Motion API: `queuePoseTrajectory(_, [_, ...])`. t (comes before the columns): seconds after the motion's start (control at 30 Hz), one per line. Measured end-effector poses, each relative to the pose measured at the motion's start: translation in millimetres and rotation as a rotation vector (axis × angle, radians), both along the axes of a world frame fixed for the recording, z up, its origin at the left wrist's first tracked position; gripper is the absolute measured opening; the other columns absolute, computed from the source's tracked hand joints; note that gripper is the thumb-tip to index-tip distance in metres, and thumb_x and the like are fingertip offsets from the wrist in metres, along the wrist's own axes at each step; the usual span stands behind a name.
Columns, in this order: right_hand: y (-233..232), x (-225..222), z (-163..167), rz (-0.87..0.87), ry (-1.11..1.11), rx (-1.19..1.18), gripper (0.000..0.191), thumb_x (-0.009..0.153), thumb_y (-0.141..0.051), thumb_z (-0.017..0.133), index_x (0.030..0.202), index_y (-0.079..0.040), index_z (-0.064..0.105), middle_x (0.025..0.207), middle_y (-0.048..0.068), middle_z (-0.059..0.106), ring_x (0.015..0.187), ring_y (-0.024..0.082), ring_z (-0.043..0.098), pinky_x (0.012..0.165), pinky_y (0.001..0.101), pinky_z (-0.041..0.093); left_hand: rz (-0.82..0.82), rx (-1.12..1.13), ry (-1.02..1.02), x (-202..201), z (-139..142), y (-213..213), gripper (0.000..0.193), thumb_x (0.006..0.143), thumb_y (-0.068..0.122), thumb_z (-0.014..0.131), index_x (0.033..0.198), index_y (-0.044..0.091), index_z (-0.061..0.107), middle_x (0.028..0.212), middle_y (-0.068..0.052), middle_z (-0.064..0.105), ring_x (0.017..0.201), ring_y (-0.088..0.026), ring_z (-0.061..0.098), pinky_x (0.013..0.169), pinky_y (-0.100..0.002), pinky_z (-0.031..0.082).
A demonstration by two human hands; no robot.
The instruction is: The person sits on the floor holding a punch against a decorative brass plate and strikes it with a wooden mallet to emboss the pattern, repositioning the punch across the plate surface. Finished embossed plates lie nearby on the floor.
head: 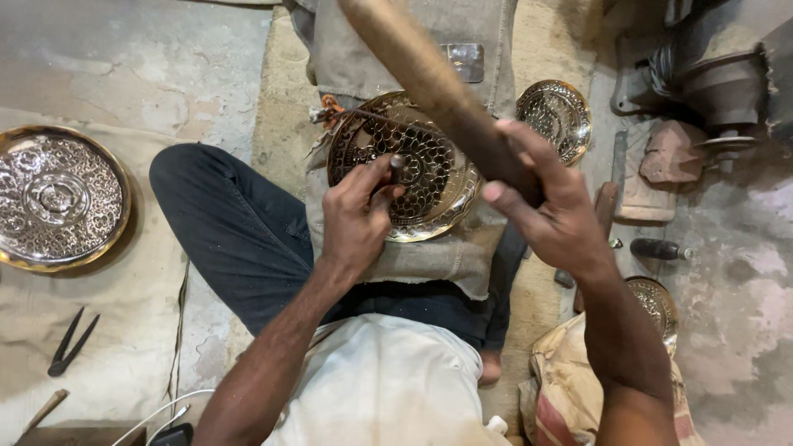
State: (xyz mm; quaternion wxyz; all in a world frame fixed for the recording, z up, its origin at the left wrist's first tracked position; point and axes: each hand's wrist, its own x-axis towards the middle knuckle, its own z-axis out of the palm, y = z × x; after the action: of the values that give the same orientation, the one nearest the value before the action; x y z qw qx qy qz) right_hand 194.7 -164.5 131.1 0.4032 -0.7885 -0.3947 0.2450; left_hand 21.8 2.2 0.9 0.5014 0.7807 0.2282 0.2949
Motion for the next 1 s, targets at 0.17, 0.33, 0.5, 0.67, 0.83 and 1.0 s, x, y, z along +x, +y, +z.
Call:
queuePoseTrajectory(0.17, [-5.2, 1.7, -2.9, 0.159, -0.251, 0.084, 0.054, 0.1, -0.036, 0.073, 0.148, -0.019, 0.055, 0.107, 0.01, 0.077, 0.082, 0.016, 0.074, 0.072, 0.0323, 0.06, -0.003, -0.013, 0.039, 0.8, 3.0, 0.7, 0.039, 0.091, -0.009, 0.066, 0.128, 0.002, 0.068, 0.098, -0.015, 0.075, 0.079, -0.02, 0.075, 0.059, -0.03, 0.064])
queuePoseTrajectory(0.33, [-10.2, 5.3, -12.0, 0.231, -0.313, -0.114, 0.054, 0.094, -0.034, 0.073, 0.145, -0.021, 0.058, 0.099, 0.009, 0.079, 0.066, 0.016, 0.074, 0.065, 0.0358, 0.063, -0.03, -0.024, 0.029, 1.0, 2.0, 2.1, 0.038, 0.093, -0.01, 0.063, 0.128, 0.003, 0.068, 0.105, -0.015, 0.075, 0.084, -0.019, 0.077, 0.063, -0.027, 0.065])
queuePoseTrajectory(0.5, [-11.9, -1.1, -12.2, 0.218, -0.192, 0.115, 0.053, 0.106, -0.034, 0.069, 0.153, -0.018, 0.051, 0.102, 0.008, 0.074, 0.089, 0.017, 0.074, 0.082, 0.0363, 0.058, -0.052, -0.005, 0.0, -0.3, -3.3, 2.3, 0.039, 0.09, -0.011, 0.063, 0.126, 0.002, 0.069, 0.105, -0.014, 0.074, 0.09, -0.019, 0.077, 0.072, -0.026, 0.067])
queuePoseTrajectory(0.67, [-12.2, -5.2, -9.0, 0.047, -0.163, -0.032, 0.062, 0.095, -0.032, 0.075, 0.15, -0.019, 0.052, 0.093, 0.01, 0.076, 0.072, 0.017, 0.07, 0.066, 0.0347, 0.056, -0.042, 0.009, -0.004, 0.7, -3.4, 3.0, 0.041, 0.089, -0.01, 0.066, 0.128, 0.002, 0.07, 0.105, -0.015, 0.075, 0.088, -0.019, 0.076, 0.068, -0.027, 0.067])
queuePoseTrajectory(0.83, [-19.2, -3.5, -14.7, 0.161, -0.281, -0.008, 0.056, 0.096, -0.031, 0.074, 0.147, -0.018, 0.057, 0.099, 0.01, 0.078, 0.078, 0.015, 0.074, 0.072, 0.0331, 0.06, -0.049, 0.019, 0.025, 2.1, 2.6, 4.8, 0.035, 0.089, -0.008, 0.069, 0.121, 0.004, 0.071, 0.103, -0.013, 0.076, 0.086, -0.018, 0.076, 0.068, -0.028, 0.066])
queuePoseTrajectory(1.0, [-24.8, -0.6, -22.5, 0.255, -0.275, 0.005, 0.053, 0.102, -0.031, 0.069, 0.15, -0.015, 0.055, 0.112, 0.015, 0.076, 0.091, 0.018, 0.075, 0.085, 0.0347, 0.06, -0.049, 0.003, 0.038, 1.1, 8.9, 5.7, 0.039, 0.087, -0.011, 0.068, 0.123, 0.003, 0.072, 0.1, -0.013, 0.075, 0.085, -0.019, 0.076, 0.07, -0.029, 0.066])
